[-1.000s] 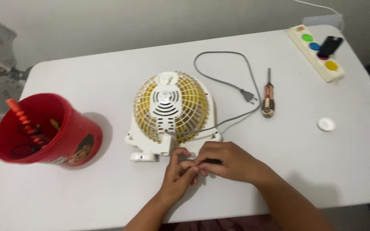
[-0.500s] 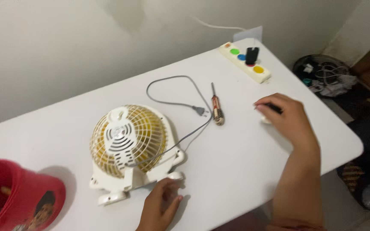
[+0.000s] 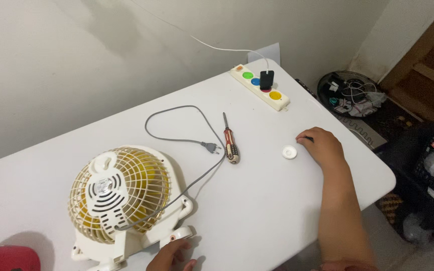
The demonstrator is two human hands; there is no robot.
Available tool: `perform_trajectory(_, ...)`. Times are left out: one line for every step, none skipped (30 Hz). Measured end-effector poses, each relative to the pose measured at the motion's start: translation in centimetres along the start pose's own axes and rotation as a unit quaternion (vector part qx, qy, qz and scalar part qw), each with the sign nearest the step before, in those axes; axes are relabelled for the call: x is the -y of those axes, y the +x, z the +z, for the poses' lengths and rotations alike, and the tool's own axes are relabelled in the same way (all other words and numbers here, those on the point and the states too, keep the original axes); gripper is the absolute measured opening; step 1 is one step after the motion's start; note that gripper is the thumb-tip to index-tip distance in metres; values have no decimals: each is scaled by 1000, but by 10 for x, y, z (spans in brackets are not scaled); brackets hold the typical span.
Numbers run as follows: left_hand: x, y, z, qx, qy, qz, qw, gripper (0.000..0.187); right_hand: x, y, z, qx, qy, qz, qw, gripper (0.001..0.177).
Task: The person unplugs a yellow and blue cartoon-style electric fan, removes the front grille and central cap, then uses a screwdriver to remove screws from the back of the fan base. The person continues to unscrew multiple fasteners from the rear housing.
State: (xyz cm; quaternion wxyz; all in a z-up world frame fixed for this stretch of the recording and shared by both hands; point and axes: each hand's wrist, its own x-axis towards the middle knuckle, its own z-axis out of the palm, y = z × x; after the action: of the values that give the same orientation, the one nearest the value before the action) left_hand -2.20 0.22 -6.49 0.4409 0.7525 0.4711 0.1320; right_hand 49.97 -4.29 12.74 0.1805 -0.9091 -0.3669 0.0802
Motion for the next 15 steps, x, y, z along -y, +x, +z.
perform_trajectory(10,2,3,-9,-6,42,999,58,2,2,3,4,-20,4,1000,15)
perform_trajectory(21,5,7,-18,-12,84,996,58,4,3,4,8,-40,8,999,14)
perform_trajectory(31,9,10,-27,-18,126,992,57,3,4,4,6,-38,3,999,14)
perform_trajectory(42,13,10,2,-15,115,993,58,3,3,4,5,-35,-2,999,14)
perform_trajectory(51,17,10,32,-13,104,994,60,3,3,4,4,-32,-6,999,13)
perform_trajectory(58,19,12,61,-11,92,994,61,3,3,4,4,-36,-3,999,13)
perform_trajectory(63,18,15,50,-17,107,993,59,4,3,5,5,-40,-1,999,13)
perform_trajectory(67,17,18,39,-24,121,992,58,4,3,5,5,-44,1,999,13)
perform_trajectory(69,15,19,27,-30,135,990,56,4,2,4,0,-35,-3,999,13)
perform_trajectory(70,15,19,56,-7,97,994,57,3,1,4,-4,-26,-7,1000,13)
perform_trajectory(71,14,18,84,16,59,995,59,3,0,4,-9,-18,-11,1000,12)
perform_trajectory(70,16,16,111,40,23,993,60,4,1,4,-8,-22,-6,1000,13)
perform_trajectory(68,17,15,122,42,21,991,59,5,1,5,-8,-26,-2,1000,13)
perform_trajectory(68,18,14,132,45,18,990,59,5,2,6,-7,-30,3,1000,13)
perform_trajectory(66,19,12,143,47,15,988,58,5,1,5,-8,-28,-4,1000,13)
